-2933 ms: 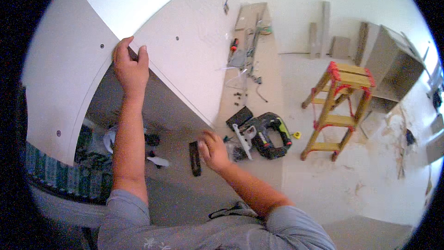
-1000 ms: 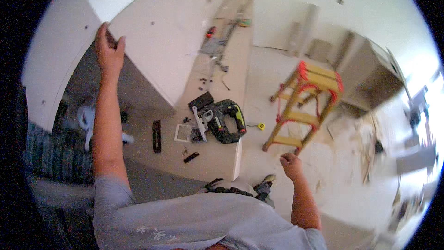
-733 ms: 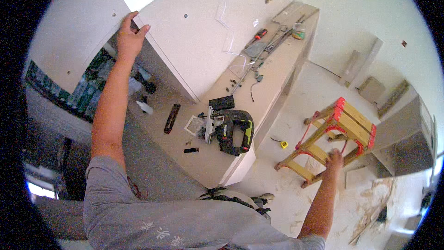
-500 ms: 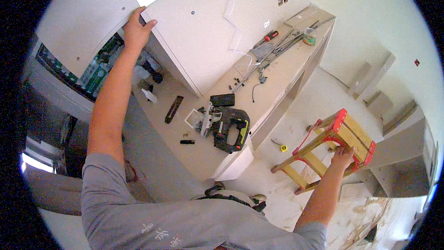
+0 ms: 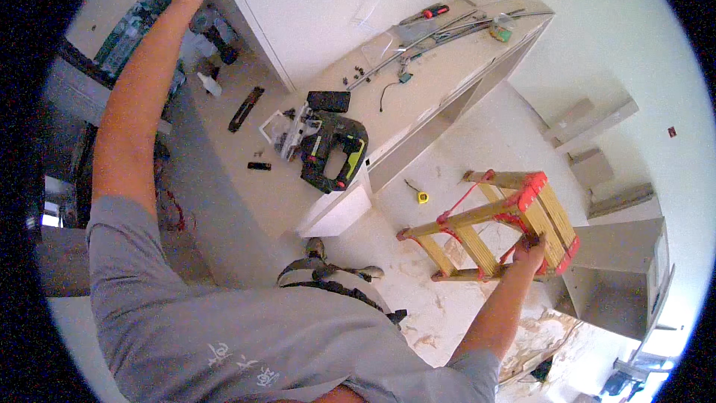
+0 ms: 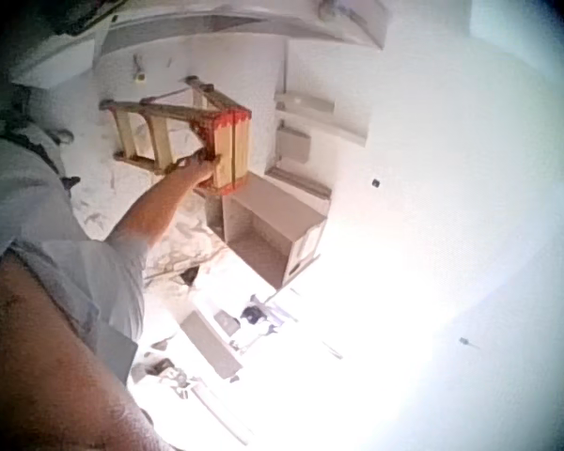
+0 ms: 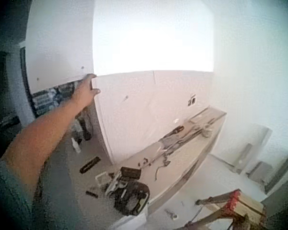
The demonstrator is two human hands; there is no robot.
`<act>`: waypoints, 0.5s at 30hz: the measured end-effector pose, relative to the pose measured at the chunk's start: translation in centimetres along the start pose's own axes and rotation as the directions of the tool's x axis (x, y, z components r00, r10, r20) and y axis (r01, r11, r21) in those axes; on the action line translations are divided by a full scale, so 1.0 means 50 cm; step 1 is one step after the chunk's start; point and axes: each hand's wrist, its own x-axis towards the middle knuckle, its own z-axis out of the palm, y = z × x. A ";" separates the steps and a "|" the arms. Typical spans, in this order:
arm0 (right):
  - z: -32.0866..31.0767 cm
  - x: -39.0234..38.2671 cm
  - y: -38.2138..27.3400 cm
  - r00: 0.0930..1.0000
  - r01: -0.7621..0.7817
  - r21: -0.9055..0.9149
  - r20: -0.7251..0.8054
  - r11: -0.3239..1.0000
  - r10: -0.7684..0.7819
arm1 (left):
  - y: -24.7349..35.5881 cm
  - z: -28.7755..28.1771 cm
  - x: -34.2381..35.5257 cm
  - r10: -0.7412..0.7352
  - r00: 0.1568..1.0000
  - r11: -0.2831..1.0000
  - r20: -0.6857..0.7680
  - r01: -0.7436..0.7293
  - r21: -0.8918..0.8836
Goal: The person handles clamps, applies adhesive from a bottle, uses a utility knife to trim a panel, and fits wooden panels into a built-in cabinet structure.
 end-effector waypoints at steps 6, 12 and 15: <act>-0.169 -0.062 -0.068 1.000 -0.002 -0.089 -0.031 0.996 -0.001 | 0.002 0.013 -0.001 -0.027 0.999 0.991 0.027 0.030 -0.132; -0.286 -0.149 -0.080 0.997 0.041 0.036 -0.067 0.998 -0.039 | -0.024 0.040 0.013 0.062 0.997 0.996 -0.034 -0.065 -0.064; -0.338 -0.219 -0.110 0.988 0.053 -0.058 -0.139 0.997 -0.061 | -0.029 0.061 0.014 0.079 0.994 0.995 -0.070 -0.083 -0.058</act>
